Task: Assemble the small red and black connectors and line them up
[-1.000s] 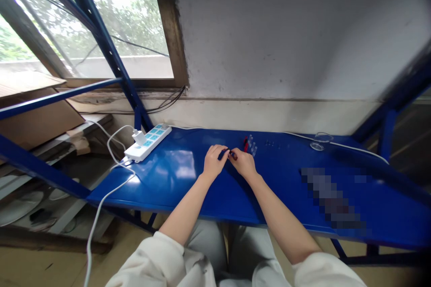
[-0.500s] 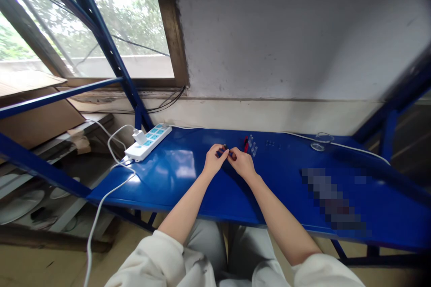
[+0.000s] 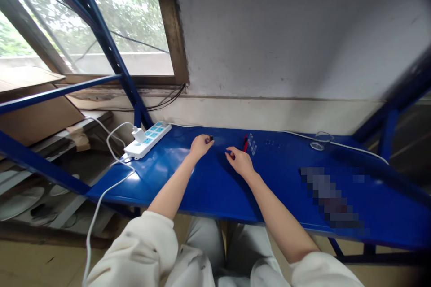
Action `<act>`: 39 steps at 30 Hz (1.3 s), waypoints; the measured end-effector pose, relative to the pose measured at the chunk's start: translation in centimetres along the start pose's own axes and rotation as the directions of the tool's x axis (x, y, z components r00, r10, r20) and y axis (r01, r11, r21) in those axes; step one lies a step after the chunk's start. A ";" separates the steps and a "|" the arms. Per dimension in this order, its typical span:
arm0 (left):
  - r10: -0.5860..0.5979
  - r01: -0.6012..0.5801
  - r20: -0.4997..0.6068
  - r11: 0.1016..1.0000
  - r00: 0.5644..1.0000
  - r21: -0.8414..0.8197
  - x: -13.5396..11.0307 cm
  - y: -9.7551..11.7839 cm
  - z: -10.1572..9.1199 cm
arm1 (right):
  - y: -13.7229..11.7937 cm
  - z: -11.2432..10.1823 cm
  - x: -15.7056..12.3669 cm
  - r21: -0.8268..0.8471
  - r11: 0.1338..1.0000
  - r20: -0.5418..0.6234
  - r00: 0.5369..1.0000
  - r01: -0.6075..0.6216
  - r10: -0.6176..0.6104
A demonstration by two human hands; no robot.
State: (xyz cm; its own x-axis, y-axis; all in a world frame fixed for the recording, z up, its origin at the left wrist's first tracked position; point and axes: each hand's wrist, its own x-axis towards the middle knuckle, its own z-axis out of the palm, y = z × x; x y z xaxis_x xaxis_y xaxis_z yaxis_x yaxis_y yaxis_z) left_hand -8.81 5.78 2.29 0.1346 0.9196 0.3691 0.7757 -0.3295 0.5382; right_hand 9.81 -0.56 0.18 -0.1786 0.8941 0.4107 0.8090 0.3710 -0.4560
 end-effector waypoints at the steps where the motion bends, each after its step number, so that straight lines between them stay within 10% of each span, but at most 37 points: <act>1: -0.037 0.037 -0.003 0.999 0.999 0.028 0.0 -0.6 0.0 | 0.0 0.0 0.0 0.004 1.000 0.009 1.000 0.000 0.000; 19: -0.253 0.247 0.031 0.961 0.967 0.121 -0.9 -2.5 1.5 | -0.6 -0.5 -0.2 0.004 1.000 -0.021 1.000 -0.004 0.004; 25: -0.269 0.270 -0.024 0.952 0.963 0.144 -1.4 -2.1 -0.1 | -0.6 -2.7 0.2 0.008 0.979 -0.334 0.922 -0.205 0.196; 31: 0.052 -0.049 -0.315 0.999 0.948 0.015 -3.4 2.9 -0.8 | 3.0 -5.9 0.4 0.078 0.877 -0.470 0.758 -0.474 0.452; 39: 0.381 -0.381 0.039 0.924 0.924 -0.003 -4.4 8.7 3.8 | 6.3 -5.0 -0.4 -0.227 0.760 -0.034 0.785 -0.608 0.618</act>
State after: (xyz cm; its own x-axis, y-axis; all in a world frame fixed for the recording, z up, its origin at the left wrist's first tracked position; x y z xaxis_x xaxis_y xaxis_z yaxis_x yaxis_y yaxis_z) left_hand -0.28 -0.30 2.47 0.4436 0.7322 0.5168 0.6641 -0.6558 0.3590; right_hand 17.74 0.13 1.09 0.3788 0.9230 0.0672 0.8510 -0.3189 -0.4172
